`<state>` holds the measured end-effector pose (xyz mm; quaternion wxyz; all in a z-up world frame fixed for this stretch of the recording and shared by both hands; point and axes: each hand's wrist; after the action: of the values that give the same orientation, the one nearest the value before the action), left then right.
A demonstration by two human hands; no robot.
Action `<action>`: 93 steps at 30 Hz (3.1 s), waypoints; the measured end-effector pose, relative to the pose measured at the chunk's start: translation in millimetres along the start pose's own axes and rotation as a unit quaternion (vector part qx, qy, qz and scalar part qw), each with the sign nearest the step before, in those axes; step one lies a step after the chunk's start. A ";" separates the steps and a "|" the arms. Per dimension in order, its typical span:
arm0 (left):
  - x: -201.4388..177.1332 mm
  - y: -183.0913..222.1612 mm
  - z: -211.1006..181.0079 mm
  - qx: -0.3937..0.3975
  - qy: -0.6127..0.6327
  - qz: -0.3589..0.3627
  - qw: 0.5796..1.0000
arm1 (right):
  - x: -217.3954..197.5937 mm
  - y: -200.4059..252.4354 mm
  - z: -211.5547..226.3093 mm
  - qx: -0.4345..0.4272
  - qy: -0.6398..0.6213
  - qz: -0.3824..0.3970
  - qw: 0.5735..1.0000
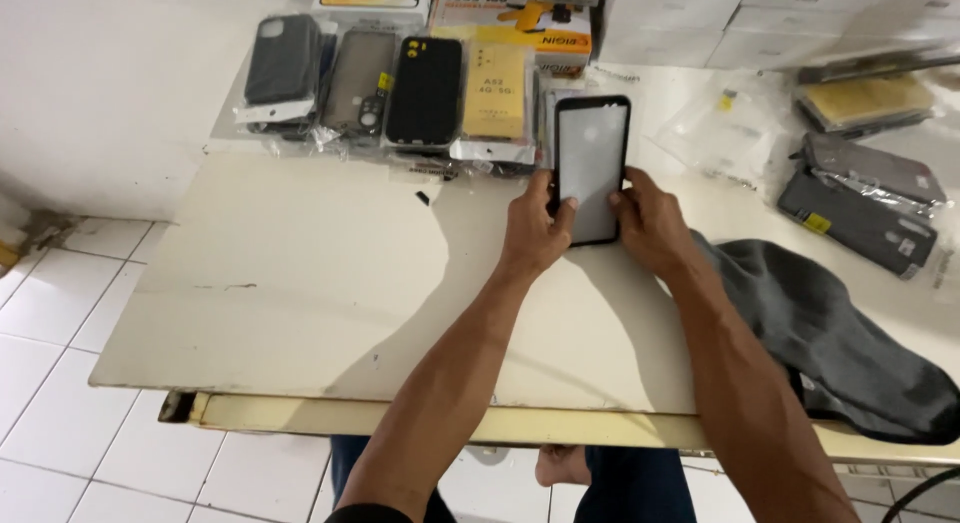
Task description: Cleaning a mobile phone screen with a cloth and fitting it into various protective cases and a plastic sleeve.
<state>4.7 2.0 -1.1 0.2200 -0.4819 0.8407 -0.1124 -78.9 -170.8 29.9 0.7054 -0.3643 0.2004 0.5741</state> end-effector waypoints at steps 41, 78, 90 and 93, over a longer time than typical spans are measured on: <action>-4.7 -1.7 -9.2 -0.034 0.068 0.000 0.997 | 3.5 -5.7 2.2 0.123 -0.082 0.038 0.988; 9.5 0.3 -6.7 -0.077 -0.157 0.050 0.983 | -75.5 23.0 -62.4 0.223 -0.079 -0.174 0.956; 15.0 -40.2 -17.7 -0.007 -0.282 0.027 0.959 | -108.0 42.7 -33.2 0.231 -0.233 0.180 0.927; 20.0 -49.8 0.2 0.036 -0.339 0.014 0.940 | -99.9 33.4 -6.8 0.240 -0.189 0.223 0.926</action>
<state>33.9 -40.6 13.5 0.5109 -0.4713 0.7183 0.0308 -135.9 -239.7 86.0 0.6504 -0.0148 0.2712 0.7093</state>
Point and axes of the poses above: each hand's wrist, its own y-axis away from the middle knuckle, its own x-axis out of the palm, z = x × y, and after that the axes turned 10 degrees about z, right-handed
